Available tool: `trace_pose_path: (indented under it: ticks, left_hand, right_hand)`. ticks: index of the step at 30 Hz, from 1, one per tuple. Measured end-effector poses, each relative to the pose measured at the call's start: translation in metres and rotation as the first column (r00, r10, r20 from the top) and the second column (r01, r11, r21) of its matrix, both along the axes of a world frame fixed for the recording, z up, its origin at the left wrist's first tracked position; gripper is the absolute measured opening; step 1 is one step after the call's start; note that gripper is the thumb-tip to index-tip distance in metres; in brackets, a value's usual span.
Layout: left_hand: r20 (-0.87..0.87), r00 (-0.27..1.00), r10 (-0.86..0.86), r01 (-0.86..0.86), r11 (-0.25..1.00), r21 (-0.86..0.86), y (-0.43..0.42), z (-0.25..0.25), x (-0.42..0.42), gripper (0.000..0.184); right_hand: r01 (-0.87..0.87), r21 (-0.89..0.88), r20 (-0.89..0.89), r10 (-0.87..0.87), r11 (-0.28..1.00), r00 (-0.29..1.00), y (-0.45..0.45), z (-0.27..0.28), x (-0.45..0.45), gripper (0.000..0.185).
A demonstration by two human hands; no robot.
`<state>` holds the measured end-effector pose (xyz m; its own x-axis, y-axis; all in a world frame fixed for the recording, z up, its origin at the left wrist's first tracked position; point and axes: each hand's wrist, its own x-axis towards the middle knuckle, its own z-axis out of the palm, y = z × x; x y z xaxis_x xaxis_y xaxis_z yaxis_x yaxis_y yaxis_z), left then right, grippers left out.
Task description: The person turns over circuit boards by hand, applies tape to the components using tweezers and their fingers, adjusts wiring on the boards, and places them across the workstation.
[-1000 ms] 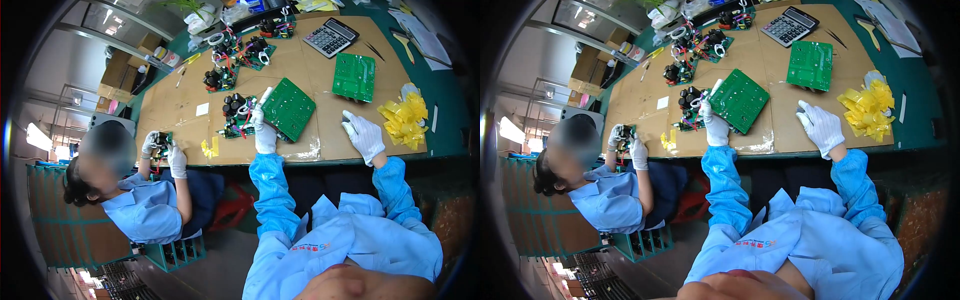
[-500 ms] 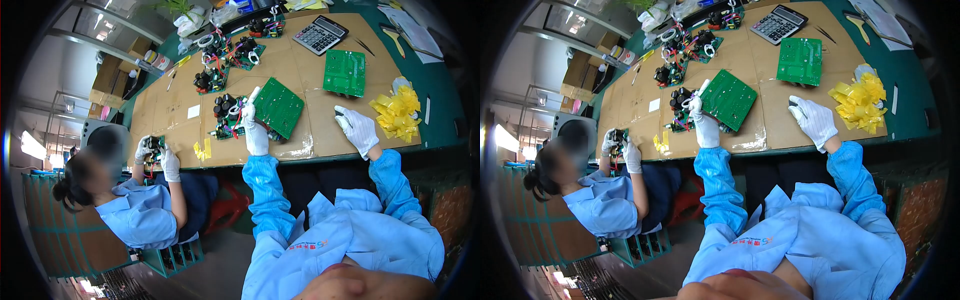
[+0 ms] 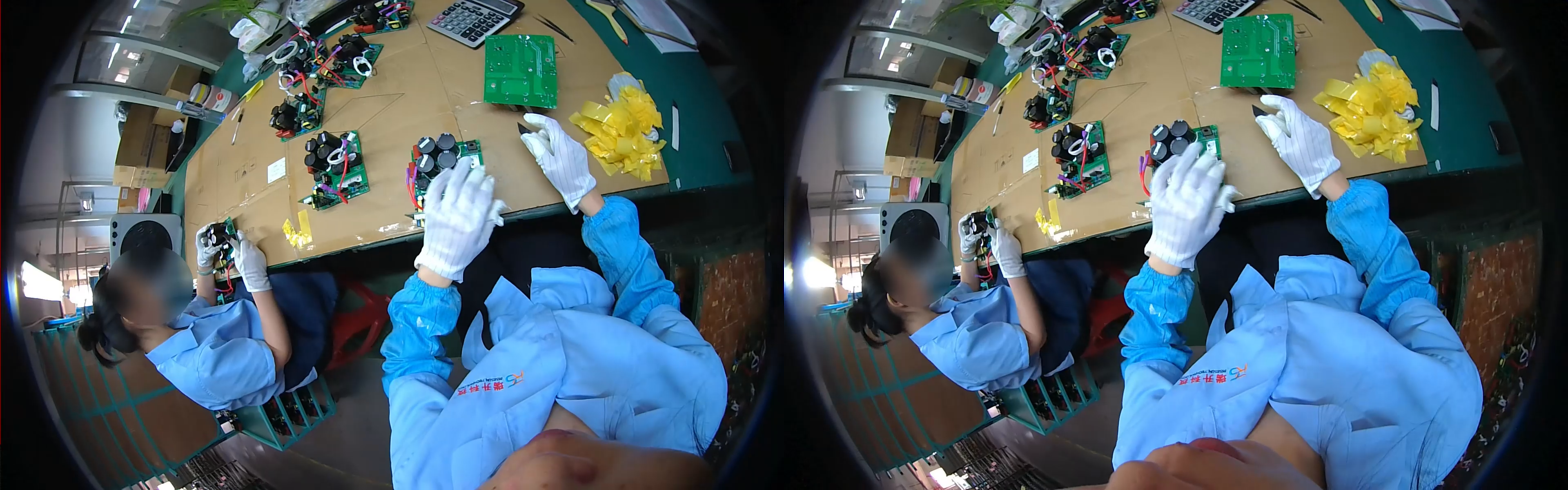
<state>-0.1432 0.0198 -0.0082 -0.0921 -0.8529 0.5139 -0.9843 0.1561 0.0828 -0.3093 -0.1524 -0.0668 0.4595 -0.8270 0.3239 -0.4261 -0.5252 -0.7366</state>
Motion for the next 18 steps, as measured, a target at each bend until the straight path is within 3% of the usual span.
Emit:
trace_pose_path:
  ticks: [1, 2, 4, 10, 12, 13, 16, 18]
  left_hand:
    - [-0.074, 0.997, 0.035, -0.043, 0.994, -0.104, 0.005, 0.002, -0.001, 0.034]
    - [-0.088, 0.988, 0.129, -0.140, 0.981, -0.131, 0.012, 0.004, -0.002, 0.034]
    - [-0.126, 0.963, 0.237, -0.258, 0.948, -0.185, 0.023, -0.005, 0.005, 0.032]
    - [-0.106, 0.960, 0.259, -0.275, 0.942, -0.191, 0.043, -0.027, 0.009, 0.027]
    - [-0.094, 0.960, 0.263, -0.277, 0.940, -0.200, 0.041, -0.028, 0.010, 0.027]
    - [-0.100, 0.958, 0.268, -0.283, 0.940, -0.192, 0.040, -0.030, 0.012, 0.027]
    - [-0.047, 0.957, 0.288, -0.291, 0.932, -0.215, 0.031, -0.027, 0.020, 0.024]
    - [-0.102, 0.934, 0.342, -0.353, 0.928, -0.116, 0.027, -0.028, 0.025, 0.019]
  right_hand:
    - [-0.028, -0.041, 0.082, 0.031, 0.999, 0.996, 0.001, -0.002, 0.001, 0.038]
    - [-0.023, -0.032, 0.081, 0.025, 0.999, 0.996, 0.003, -0.001, 0.000, 0.038]
    - [-0.046, -0.025, -0.012, 0.045, 0.999, 0.999, 0.004, 0.004, -0.001, 0.035]
    - [-0.222, 0.088, 0.073, 0.216, 0.971, 0.974, 0.030, 0.019, -0.003, 0.029]
    - [-0.387, 0.220, -0.092, 0.414, 0.896, 0.906, 0.045, 0.029, -0.005, 0.029]
    - [-0.426, 0.170, -0.216, 0.456, 0.888, 0.863, 0.050, 0.035, -0.005, 0.030]
    - [-0.485, 0.037, -0.349, 0.466, 0.874, 0.813, 0.057, 0.035, 0.001, 0.033]
    - [-0.517, -0.001, -0.428, 0.467, 0.856, 0.774, 0.058, 0.038, 0.006, 0.038]
